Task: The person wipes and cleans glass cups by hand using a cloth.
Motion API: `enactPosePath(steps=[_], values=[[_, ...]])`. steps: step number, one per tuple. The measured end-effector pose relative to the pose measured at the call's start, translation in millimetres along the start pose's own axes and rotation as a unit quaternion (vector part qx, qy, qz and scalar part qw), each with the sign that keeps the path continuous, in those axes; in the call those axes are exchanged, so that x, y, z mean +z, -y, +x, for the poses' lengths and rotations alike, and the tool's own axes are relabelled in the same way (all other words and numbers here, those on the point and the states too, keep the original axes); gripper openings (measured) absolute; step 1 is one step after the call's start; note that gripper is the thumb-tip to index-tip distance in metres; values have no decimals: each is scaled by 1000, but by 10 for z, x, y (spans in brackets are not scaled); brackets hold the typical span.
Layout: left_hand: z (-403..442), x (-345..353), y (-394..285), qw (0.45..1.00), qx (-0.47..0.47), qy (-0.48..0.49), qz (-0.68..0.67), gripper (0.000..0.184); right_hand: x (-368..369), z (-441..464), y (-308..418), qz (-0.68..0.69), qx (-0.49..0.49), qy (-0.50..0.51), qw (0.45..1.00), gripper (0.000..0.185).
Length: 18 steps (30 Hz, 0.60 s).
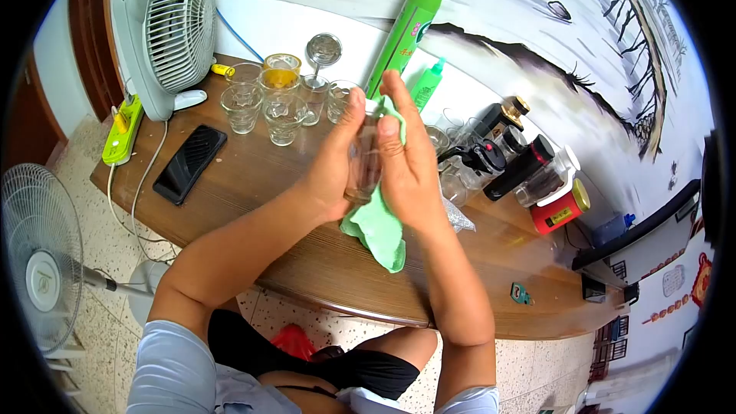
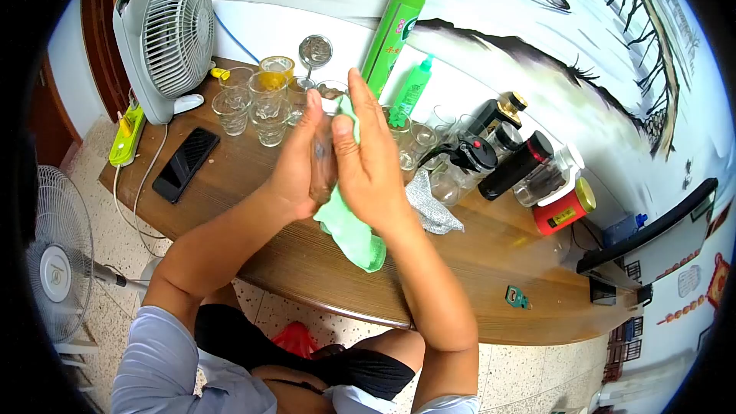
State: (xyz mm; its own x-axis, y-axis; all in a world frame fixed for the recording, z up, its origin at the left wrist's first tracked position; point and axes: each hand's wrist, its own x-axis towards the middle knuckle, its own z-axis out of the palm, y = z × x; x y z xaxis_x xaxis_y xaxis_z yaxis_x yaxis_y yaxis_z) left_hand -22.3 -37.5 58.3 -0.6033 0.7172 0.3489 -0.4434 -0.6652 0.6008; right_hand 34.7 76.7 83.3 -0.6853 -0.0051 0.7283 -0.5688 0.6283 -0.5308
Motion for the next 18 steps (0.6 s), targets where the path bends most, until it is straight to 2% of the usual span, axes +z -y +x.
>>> enactPosePath(steps=[4,7,12,16,18], values=[[29,-15,-178,996,54,-65,-1,75,192,-67,140,-164,-90,43,981,62],[109,-186,-216,997,25,-74,-23,81,276,-133,213,-260,-129,86,953,60],[69,-149,21,997,15,-1,-72,71,176,-54,253,-258,-109,70,958,54],[-27,77,-34,997,-36,-70,7,76,45,8,174,-195,-87,38,976,53],[-20,38,30,999,-50,-15,5,77,-47,50,109,-181,-71,11,981,53]])
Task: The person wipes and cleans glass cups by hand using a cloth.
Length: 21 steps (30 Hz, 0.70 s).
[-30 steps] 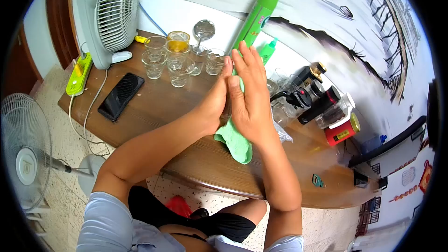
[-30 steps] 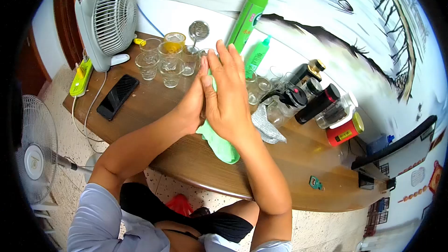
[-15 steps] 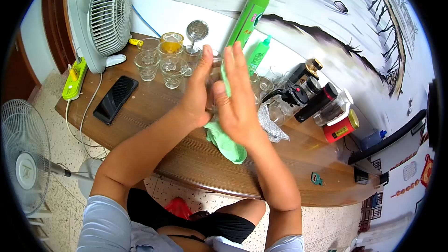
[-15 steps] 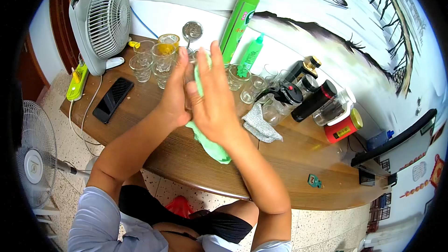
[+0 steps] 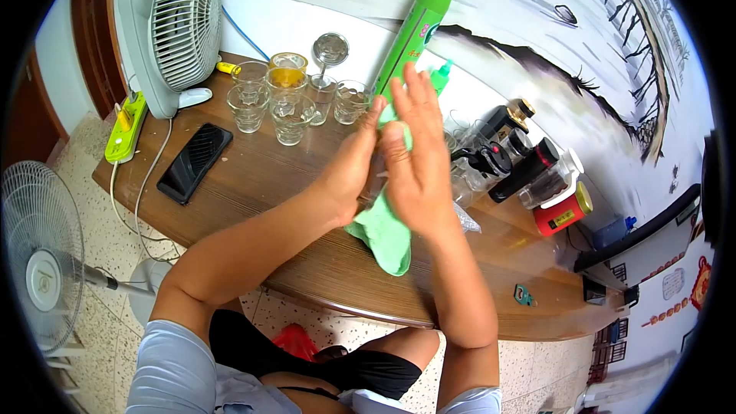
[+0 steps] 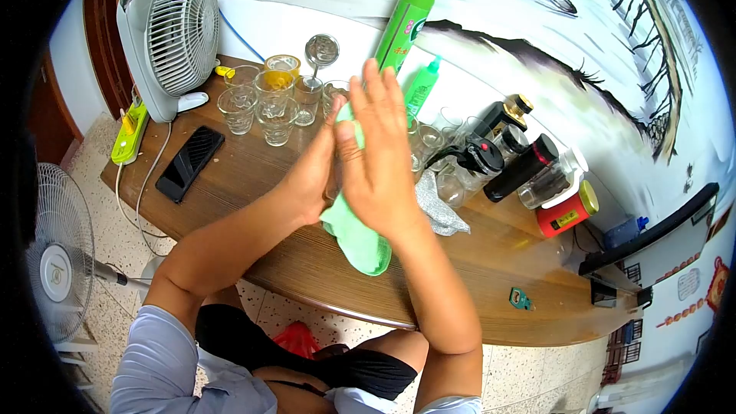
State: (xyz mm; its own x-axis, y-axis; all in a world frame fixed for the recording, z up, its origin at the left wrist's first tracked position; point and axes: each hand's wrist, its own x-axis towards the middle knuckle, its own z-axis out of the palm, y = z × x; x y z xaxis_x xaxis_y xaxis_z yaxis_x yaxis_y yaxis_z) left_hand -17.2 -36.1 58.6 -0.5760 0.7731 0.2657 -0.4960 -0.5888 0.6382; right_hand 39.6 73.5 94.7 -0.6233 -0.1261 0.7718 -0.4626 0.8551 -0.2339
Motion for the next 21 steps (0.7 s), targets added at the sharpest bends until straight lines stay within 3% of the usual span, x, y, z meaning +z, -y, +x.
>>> enactPosePath(steps=[2,5,9,14,17,18,21], values=[[5,-8,61,999,-7,34,-13,78,-47,19,-133,19,17,-30,999,54],[21,-43,133,998,-38,42,-36,75,-80,-4,-334,163,92,-51,981,57],[-39,-3,13,998,-52,-26,-25,71,6,-43,-249,249,136,-50,958,62],[63,-182,-93,999,12,-30,-35,63,166,-91,-35,67,5,-4,998,59],[80,-184,-130,992,98,-84,5,60,264,-134,52,-12,-56,8,998,55],[77,-214,-170,994,56,-69,-63,57,319,-141,72,-34,-87,9,996,54],[104,-207,-184,991,51,-85,-93,60,275,-138,241,-68,-88,36,993,53]])
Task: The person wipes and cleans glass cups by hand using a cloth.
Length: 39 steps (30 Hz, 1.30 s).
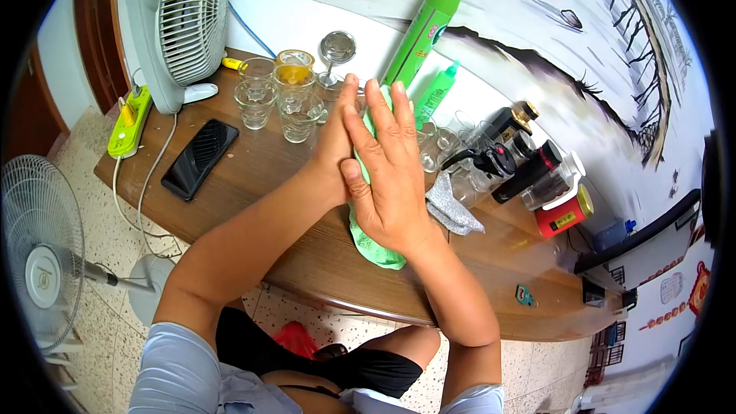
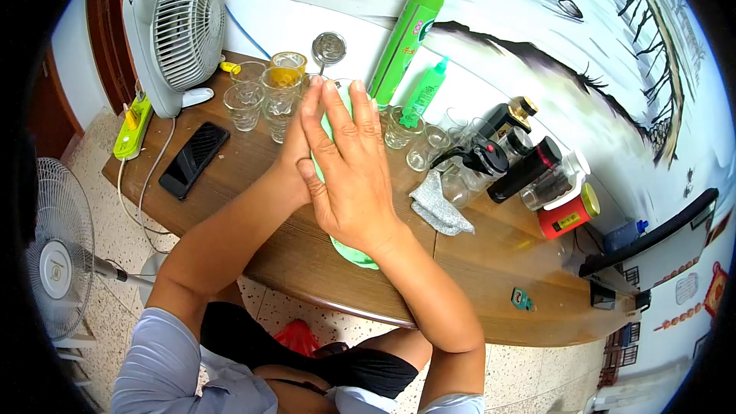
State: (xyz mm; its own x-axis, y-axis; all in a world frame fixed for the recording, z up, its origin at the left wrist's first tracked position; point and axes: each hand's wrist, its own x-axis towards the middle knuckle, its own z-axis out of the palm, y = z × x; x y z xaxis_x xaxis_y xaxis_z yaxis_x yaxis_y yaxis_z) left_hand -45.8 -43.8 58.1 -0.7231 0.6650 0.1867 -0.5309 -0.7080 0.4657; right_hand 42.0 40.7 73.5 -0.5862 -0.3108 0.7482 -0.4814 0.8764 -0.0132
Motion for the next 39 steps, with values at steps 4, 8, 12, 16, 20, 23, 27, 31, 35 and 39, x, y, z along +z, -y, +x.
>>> enactPosePath(steps=[4,8,12,16,20,23,27,31,35,39], values=[[-82,60,47,996,25,49,74,66,-67,18,-56,4,30,-3,1000,52],[-104,129,81,976,64,84,191,79,-140,30,-185,61,42,-41,996,53],[-142,155,149,978,3,137,155,85,-156,21,-392,184,86,-92,975,55],[-119,126,225,980,-18,144,139,84,-290,25,-370,341,182,-82,919,61],[-129,114,165,985,-23,96,142,81,-295,20,-314,395,222,-72,889,52],[-132,111,39,984,-7,115,136,79,-162,-10,-233,207,163,-72,962,55],[-56,68,-22,992,31,54,110,67,-10,-26,-84,84,81,-57,992,56],[-7,17,-81,994,59,14,86,62,120,-96,32,22,55,-29,998,56],[-5,107,36,997,28,-17,70,62,92,-91,-56,32,53,-50,997,56],[-70,32,45,989,-30,-16,146,85,-52,-36,-102,81,81,-56,992,56]])
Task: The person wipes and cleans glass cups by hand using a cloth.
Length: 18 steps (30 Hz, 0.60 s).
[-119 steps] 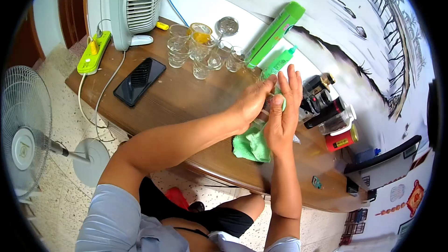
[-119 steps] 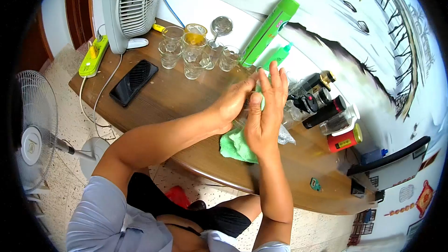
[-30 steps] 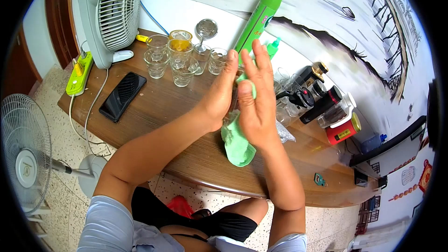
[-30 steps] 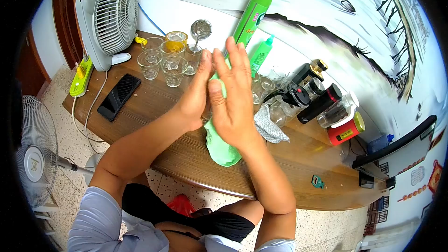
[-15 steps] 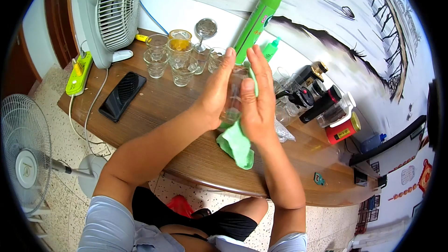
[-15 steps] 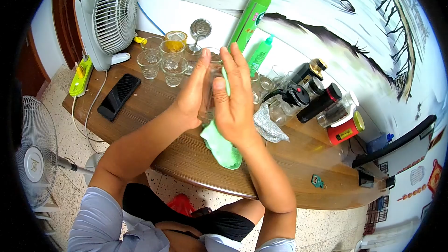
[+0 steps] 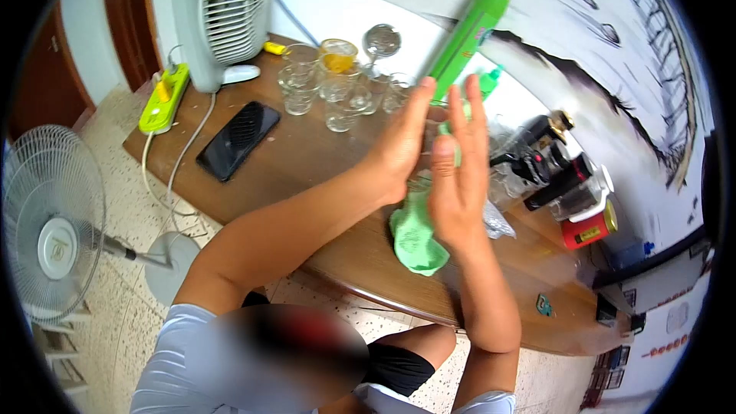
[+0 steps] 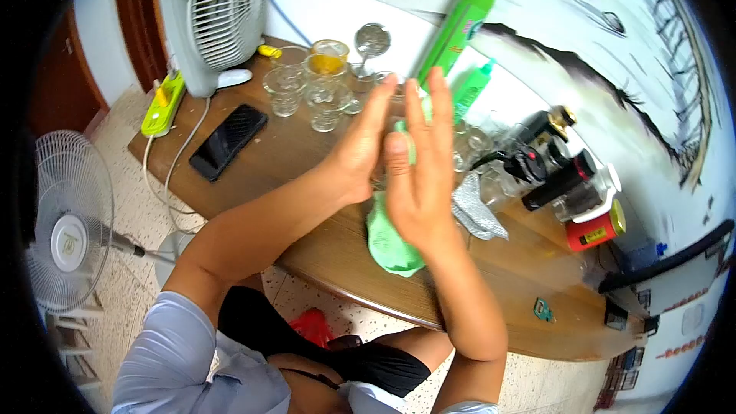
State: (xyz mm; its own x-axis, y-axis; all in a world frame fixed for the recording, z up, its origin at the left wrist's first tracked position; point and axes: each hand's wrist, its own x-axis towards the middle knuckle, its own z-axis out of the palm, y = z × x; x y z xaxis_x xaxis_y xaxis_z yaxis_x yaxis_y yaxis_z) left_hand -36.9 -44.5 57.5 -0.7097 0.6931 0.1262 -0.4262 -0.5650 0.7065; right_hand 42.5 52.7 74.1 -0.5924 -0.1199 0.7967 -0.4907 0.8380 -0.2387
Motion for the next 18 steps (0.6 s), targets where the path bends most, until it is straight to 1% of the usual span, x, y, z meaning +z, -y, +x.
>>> enactPosePath(steps=[1,2,3,5,6,7,8,9,10,12,13,14,15,16,17,18], values=[[12,-9,11,1000,-12,-14,14,85,-32,17,0,10,10,1,1000,55],[38,-21,43,1000,3,15,16,83,-44,45,-16,37,12,-14,999,55],[48,-29,75,999,11,46,19,76,-67,73,-6,42,28,-25,998,53],[-5,42,95,999,-4,38,26,68,-127,67,-41,165,114,-20,979,52],[31,25,168,999,-24,44,4,64,-166,71,-40,212,148,-19,966,52],[18,40,191,999,-23,35,15,63,-223,101,-16,233,167,-12,958,55],[5,69,225,999,-24,33,1,64,-247,124,-100,210,132,-30,968,52],[-30,123,224,999,-24,32,-12,64,-251,129,-153,258,148,-41,954,51],[-85,190,183,999,-38,14,-29,68,-280,131,-167,249,152,-46,955,50],[-82,191,221,999,-35,1,-10,71,-309,141,-205,228,159,-56,959,45],[-83,178,235,999,-33,-5,-1,73,-303,122,-219,235,182,-55,953,44],[-77,135,229,996,-89,-11,5,74,-299,99,-226,242,204,-54,947,42],[-75,126,225,996,-89,-17,13,73,-283,83,-235,248,226,-54,940,41],[-71,124,223,996,-88,-22,20,73,-195,107,-291,177,144,-90,970,37],[-68,120,222,995,-88,-26,28,72,-196,87,-315,187,167,-79,965,37],[-65,109,215,997,-54,14,59,73,-220,69,-337,196,190,-69,959,37]])
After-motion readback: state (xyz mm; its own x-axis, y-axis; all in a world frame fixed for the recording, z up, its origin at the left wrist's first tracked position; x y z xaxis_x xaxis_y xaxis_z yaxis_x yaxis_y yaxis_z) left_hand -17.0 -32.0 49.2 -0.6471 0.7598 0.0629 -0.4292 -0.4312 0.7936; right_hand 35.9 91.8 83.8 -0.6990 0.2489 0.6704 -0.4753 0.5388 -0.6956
